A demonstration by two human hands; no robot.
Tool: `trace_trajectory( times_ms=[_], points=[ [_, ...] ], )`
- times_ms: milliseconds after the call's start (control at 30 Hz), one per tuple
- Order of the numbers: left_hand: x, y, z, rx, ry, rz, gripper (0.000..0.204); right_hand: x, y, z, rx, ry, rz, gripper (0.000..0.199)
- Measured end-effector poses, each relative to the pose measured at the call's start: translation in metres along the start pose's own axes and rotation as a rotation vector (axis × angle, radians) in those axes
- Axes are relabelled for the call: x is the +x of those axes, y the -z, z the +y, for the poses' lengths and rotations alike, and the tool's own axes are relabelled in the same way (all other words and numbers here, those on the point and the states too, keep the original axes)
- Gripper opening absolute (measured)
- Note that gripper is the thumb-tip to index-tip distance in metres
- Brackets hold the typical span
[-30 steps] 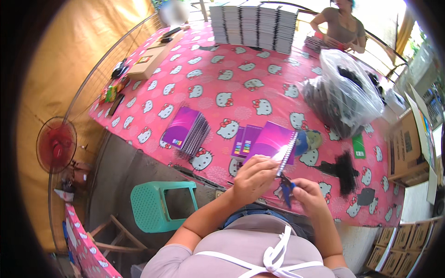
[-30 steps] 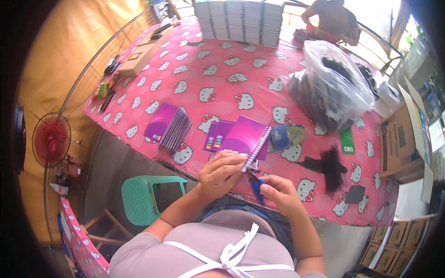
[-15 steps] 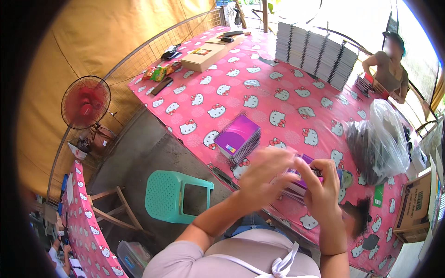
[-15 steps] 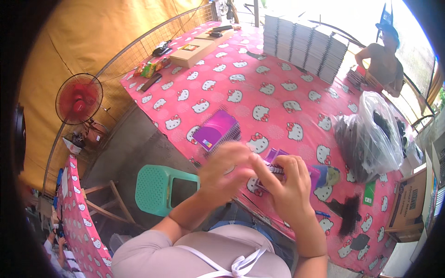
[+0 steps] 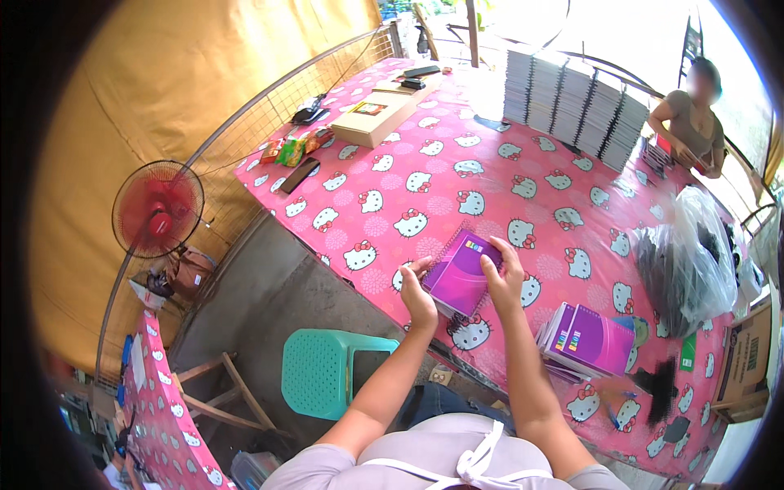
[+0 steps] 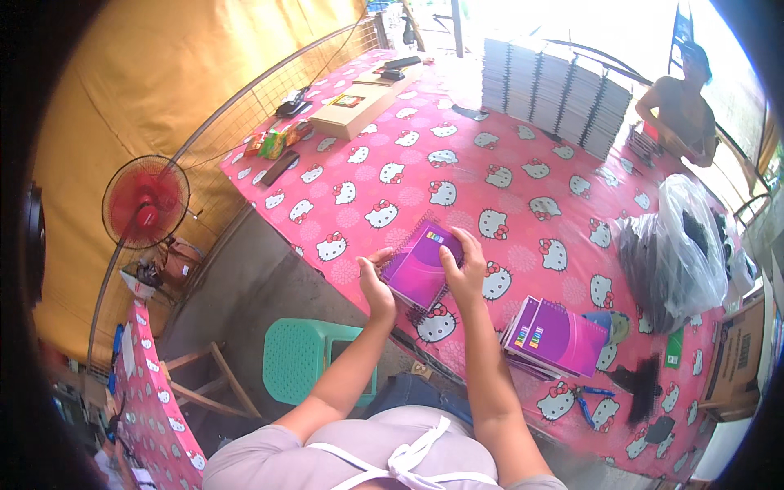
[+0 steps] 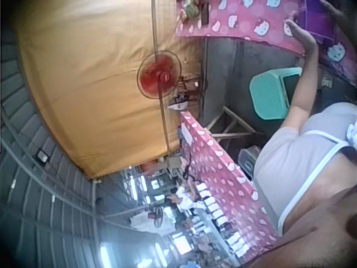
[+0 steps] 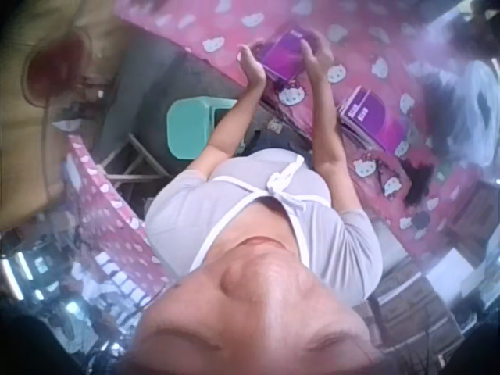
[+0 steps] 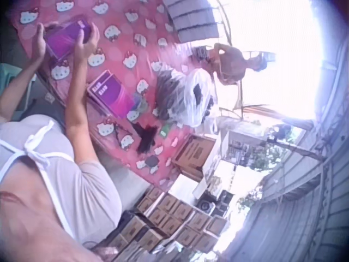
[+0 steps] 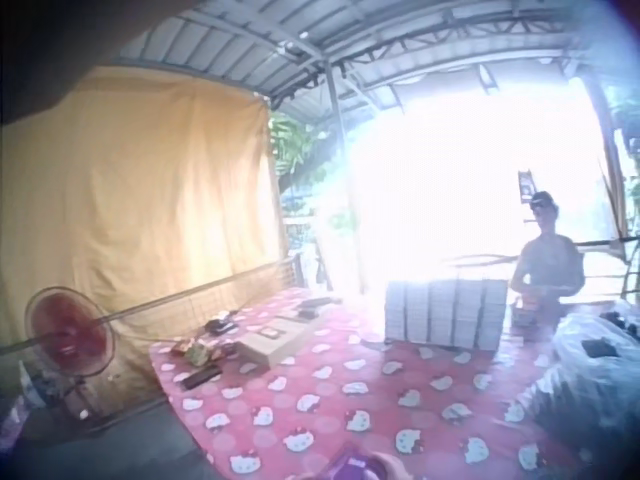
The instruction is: The person threads wire coils through the punched edges of booklets and trims the excess wire using a pair of pliers.
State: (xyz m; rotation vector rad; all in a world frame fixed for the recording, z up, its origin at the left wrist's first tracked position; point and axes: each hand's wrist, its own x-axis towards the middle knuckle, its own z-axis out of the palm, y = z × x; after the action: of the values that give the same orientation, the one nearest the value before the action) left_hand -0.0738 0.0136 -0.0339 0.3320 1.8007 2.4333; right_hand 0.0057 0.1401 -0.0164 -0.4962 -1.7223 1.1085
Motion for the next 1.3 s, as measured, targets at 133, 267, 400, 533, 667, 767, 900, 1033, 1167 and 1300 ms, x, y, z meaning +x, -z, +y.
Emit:
trace_trajectory(
  times_ms=[133, 267, 400, 533, 667, 767, 900, 1033, 1167, 1300],
  points=[
    [0.007, -0.02, 0.01, 0.07, -0.071, 0.225, 0.066, 0.009, -0.004, 0.005, -0.108, 0.002, -0.046, 0.022],
    [0.014, -0.011, 0.01, 0.066, -0.007, 0.199, 0.056, 0.001, 0.002, -0.039, -0.47, 0.145, 0.091, 0.042],
    [0.007, -0.014, 0.059, 0.031, -0.131, 0.213, 0.024, -0.02, 0.109, -0.175, -0.255, 0.383, -0.172, 0.039],
    [-0.056, -0.079, 0.112, 0.11, -0.341, -0.51, 0.023, -0.023, 0.249, -0.143, -0.685, 0.175, 0.22, 0.026],
    [-0.121, -0.164, 0.111, 0.452, -0.595, -1.124, 0.028, -0.084, 0.414, -0.036, -1.312, -0.409, 0.341, 0.025],
    [-0.136, -0.198, 0.089, 0.8, -0.729, -1.344, 0.029, -0.11, 0.433, -0.027, -1.44, -0.687, 0.272, 0.028],
    [-0.133, -0.222, 0.087, 0.846, -0.32, -1.578, 0.029, -0.145, 0.45, 0.013, -1.4, -0.658, 0.047, 0.029],
    [-0.135, -0.218, 0.104, 0.795, -0.228, -1.456, 0.023, -0.131, 0.453, -0.001, -1.223, -0.512, 0.223, 0.023],
    [-0.154, -0.2, 0.138, 0.609, -0.401, -1.342, 0.02, -0.125, 0.458, -0.015, -1.13, -0.479, 0.253, 0.023],
    [-0.165, -0.184, 0.137, 0.593, -0.7, -1.235, 0.022, -0.11, 0.424, -0.032, -1.0, -0.283, 0.204, 0.022]
  ],
)
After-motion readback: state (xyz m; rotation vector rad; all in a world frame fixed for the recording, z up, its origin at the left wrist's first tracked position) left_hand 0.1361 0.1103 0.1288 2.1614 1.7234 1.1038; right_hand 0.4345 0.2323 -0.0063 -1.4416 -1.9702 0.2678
